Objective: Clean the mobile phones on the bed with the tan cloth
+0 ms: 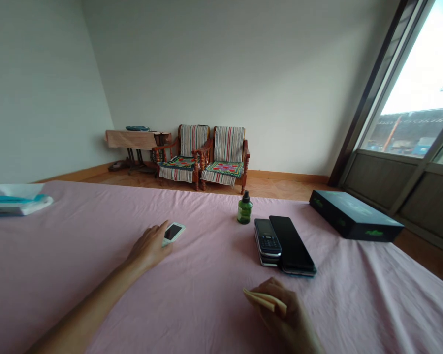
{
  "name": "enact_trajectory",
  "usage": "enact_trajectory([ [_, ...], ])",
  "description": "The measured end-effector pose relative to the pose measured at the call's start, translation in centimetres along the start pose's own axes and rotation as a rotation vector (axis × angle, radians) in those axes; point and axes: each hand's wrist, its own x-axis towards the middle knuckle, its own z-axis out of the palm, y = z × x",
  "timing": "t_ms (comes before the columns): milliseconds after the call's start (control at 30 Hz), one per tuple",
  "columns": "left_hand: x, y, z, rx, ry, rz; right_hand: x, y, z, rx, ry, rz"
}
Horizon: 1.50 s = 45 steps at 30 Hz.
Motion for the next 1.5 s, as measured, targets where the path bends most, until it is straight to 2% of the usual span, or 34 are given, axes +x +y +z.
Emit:
enact_trajectory([
  [167, -0.5, 1.2, 0.4, 0.047, -0.013, 0.02, -0.1, -0.2, -0.1, 0.019, 0.0, 0.031],
  [433, -4.2, 7.6, 1.2, -0.044, -0.139, 0.144, -0.3, -1.0, -0.1, 0.055, 0.009, 0.059],
  [600, -6.8, 10.8, 1.5, -0.248, -0.2, 0.169, -0.2, -0.9, -0.2, 0.049, 0.013, 0.047],
  [700, -7.6, 12.0, 1.4, -0.413, -0.298, 0.172, -0.3, -0.8, -0.3, 0.036, 0.009, 0.041],
  [867, -7.2, 11.6, 1.1, -0.469, -0.33, 0.293, -0.3, -1.0, -0.5, 0.051, 0.012, 0.04],
  [967, -7.0, 11.0, 1.4, -0.437, -0.428, 0.38, -0.2, -1.1, -0.8, 0.023, 0.007, 0.02],
  [1067, -7.6, 11.1, 2.0, -0.343, -0.504, 0.347, -0.2, -1.1, -1.1, -0.033, -0.024, -0.031],
  [1300, -9.9, 12.7, 2.6, -0.238, -0.473, 0.33, -0.3, -1.0, -1.2, -0.081, -0.031, -0.074],
  [1400, -9.9, 12.9, 2.4, -0.233, -0.49, 0.321, -0.3, -1.1, -1.1, -0.11, -0.035, -0.076],
  [1500, -9.3, 12.6, 2.2, -0.278, -0.506, 0.4, -0.3, -1.1, -1.1, -0.134, -0.036, -0.073],
])
